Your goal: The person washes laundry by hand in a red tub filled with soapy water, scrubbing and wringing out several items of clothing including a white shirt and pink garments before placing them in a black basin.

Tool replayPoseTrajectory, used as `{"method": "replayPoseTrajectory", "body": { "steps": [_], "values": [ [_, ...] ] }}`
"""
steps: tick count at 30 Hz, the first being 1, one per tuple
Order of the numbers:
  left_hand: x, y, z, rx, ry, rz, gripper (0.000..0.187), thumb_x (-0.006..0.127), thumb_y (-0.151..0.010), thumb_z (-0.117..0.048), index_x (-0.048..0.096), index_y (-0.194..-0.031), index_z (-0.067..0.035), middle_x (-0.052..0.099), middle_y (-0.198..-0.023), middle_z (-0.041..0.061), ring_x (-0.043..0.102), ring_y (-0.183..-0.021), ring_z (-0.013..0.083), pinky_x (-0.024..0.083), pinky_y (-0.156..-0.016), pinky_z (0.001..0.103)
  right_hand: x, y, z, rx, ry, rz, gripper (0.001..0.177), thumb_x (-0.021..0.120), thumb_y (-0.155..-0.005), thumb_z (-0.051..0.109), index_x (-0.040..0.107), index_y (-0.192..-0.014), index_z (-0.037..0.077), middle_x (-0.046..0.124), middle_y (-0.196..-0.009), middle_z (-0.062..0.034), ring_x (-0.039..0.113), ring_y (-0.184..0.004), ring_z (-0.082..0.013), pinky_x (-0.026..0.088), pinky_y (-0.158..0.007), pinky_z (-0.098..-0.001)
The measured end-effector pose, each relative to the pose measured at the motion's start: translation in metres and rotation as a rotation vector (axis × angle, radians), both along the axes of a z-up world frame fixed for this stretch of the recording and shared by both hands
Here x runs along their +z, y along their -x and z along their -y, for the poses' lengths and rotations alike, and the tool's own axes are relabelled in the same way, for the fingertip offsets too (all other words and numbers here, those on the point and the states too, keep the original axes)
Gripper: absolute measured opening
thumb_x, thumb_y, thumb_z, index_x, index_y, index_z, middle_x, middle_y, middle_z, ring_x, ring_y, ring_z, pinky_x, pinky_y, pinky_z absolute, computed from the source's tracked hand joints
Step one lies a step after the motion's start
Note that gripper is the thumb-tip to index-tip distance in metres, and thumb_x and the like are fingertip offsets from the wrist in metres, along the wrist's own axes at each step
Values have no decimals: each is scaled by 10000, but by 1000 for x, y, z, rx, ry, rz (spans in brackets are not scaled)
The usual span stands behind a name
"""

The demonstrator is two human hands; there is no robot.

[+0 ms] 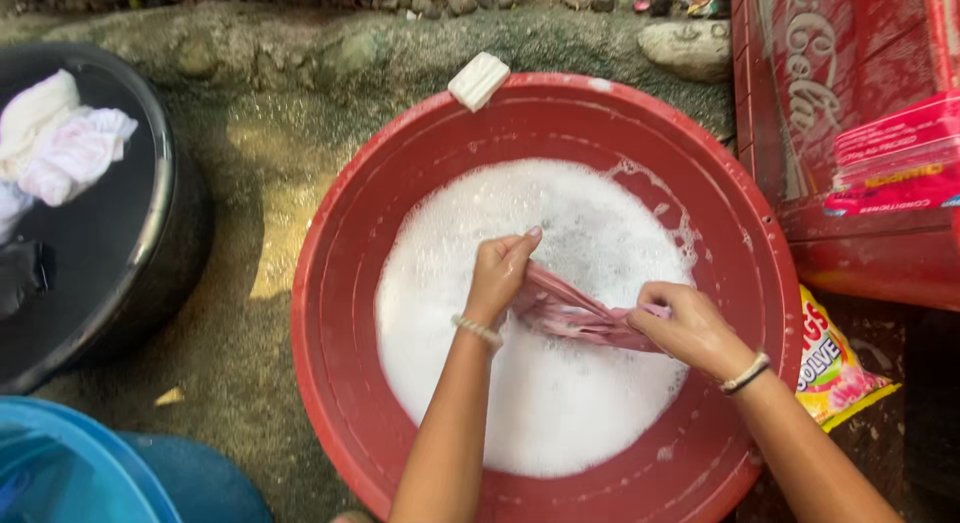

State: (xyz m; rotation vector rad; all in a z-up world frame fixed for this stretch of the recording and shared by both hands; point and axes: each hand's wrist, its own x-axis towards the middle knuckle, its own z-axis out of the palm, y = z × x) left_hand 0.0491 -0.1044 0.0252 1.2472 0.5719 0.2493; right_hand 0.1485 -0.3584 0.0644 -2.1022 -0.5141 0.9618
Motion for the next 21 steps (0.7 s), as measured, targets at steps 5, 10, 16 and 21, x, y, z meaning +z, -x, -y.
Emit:
{"method": "replayPoseTrajectory", "body": {
  "steps": [5, 10, 16, 21],
  "values": [
    [75, 4, 22, -336, 499, 266, 407, 515, -1024, -417, 682, -958, -52, 693, -864, 10, 638, -823, 111, 537, -747, 277, 55, -10, -13, 244, -471, 156, 326, 775, -840, 198, 648, -1093, 37, 582, -1140, -101, 592, -1058, -173, 506, -804, -354],
    [104, 11, 25, -355, 224, 228, 433, 540, -980, -427, 727, -1017, -39, 734, -917, 7, 670, -906, 92, 550, -844, 246, 66, -19, -13, -102, -669, -422, 195, 718, -914, 162, 578, -835, 52, 698, -920, -94, 662, -864, -142, 532, -792, -318],
    [67, 8, 21, -269, -201, -45, 585, 667, -1052, -423, 557, -627, -36, 441, -568, 17, 373, -498, 100, 394, -512, 266, 66, -22, -4, -277, -801, -506, 170, 622, -1047, 166, 563, -927, 60, 625, -858, -21, 596, -754, -91, 509, -665, -278],
    [70, 14, 16, -289, 108, 332, 354, 751, -1079, -316, 605, -878, -64, 612, -823, -15, 528, -696, 63, 457, -624, 259, 81, -11, -14, -348, -811, -543, 123, 614, -1008, 179, 559, -997, 69, 657, -897, -39, 645, -775, -116, 554, -686, -291]
  ]
}}
